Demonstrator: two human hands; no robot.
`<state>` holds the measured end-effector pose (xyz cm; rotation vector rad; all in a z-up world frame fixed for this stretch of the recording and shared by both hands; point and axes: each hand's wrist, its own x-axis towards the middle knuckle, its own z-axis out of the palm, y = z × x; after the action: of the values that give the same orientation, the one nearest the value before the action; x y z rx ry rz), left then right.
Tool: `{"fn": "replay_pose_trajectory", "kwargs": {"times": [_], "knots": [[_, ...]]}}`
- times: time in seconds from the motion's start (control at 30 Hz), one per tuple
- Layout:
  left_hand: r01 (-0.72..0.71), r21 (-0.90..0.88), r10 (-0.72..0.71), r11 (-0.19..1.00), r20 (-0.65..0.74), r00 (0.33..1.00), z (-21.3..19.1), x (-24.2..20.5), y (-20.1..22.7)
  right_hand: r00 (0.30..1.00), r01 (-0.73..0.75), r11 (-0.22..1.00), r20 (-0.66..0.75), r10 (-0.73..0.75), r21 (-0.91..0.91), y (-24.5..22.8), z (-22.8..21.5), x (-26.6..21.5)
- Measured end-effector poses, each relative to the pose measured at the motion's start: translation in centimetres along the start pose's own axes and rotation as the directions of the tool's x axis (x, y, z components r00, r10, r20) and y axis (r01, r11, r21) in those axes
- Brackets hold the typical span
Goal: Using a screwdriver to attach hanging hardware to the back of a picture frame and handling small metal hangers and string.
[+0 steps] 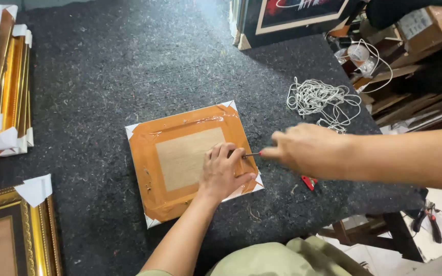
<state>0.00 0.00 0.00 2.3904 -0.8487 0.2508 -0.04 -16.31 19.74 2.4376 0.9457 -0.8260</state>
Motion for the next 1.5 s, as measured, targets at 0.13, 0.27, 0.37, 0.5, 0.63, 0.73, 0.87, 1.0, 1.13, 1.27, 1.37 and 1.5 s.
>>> {"fn": "replay_pose_trajectory", "kwargs": {"times": [0.13,0.27,0.37,0.5,0.63,0.73,0.87,1.0,1.13,1.27,1.37,1.5], "knots": [[0.007,0.009,-0.007,1.000,0.004,1.000,-0.4,0.0,0.2,0.909,0.140,0.953,-0.346,-0.231,-0.270,0.1,5.0,1.5],[0.036,0.003,-0.036,0.999,0.004,0.999,0.5,-0.2,0.2,0.986,-0.094,0.905,-0.086,0.141,0.415,-1.1,2.2,1.7],[0.018,0.032,-0.017,0.999,-0.029,0.999,0.7,0.2,-0.2,0.890,-0.363,0.484,0.142,0.433,0.796,-0.6,1.9,2.9],[0.025,-0.034,-0.025,0.999,0.008,1.000,0.2,-0.2,0.3,0.771,-0.333,-0.260,0.420,0.478,0.906,-2.8,5.0,3.4],[0.023,0.002,-0.023,1.000,-0.009,1.000,0.4,0.1,0.0,0.804,-0.389,-0.183,0.430,0.411,0.903,-4.0,1.1,2.2],[0.053,-0.002,-0.053,0.999,-0.003,0.999,0.6,-0.2,0.0,0.878,-0.444,0.289,0.347,0.330,0.848,-3.4,-0.2,1.1],[0.035,-0.005,-0.035,0.999,0.000,0.999,0.5,0.0,-0.1,0.959,-0.273,0.874,0.187,0.213,0.402,-1.6,-0.9,0.3],[0.034,-0.021,-0.034,0.999,0.005,0.999,0.5,-0.1,-0.1,0.977,0.106,0.977,-0.161,-0.137,-0.187,-0.1,1.7,0.7],[0.048,-0.027,-0.048,0.998,0.004,0.999,0.7,0.1,-0.1,0.949,0.182,0.982,-0.250,-0.190,-0.055,-0.2,3.5,1.6],[0.037,0.001,-0.037,0.999,-0.040,0.999,1.3,-0.3,-0.3,0.968,-0.086,0.827,-0.149,0.201,0.555,-0.6,2.5,2.5],[0.027,0.005,-0.027,1.000,-0.047,0.999,1.4,-0.2,-0.3,0.871,-0.345,0.458,0.099,0.481,0.819,0.0,1.6,3.0],[0.016,0.017,-0.016,1.000,-0.028,0.999,1.3,-0.3,-0.4,0.721,-0.298,-0.200,0.358,0.594,0.933,0.6,4.4,4.1]]}}
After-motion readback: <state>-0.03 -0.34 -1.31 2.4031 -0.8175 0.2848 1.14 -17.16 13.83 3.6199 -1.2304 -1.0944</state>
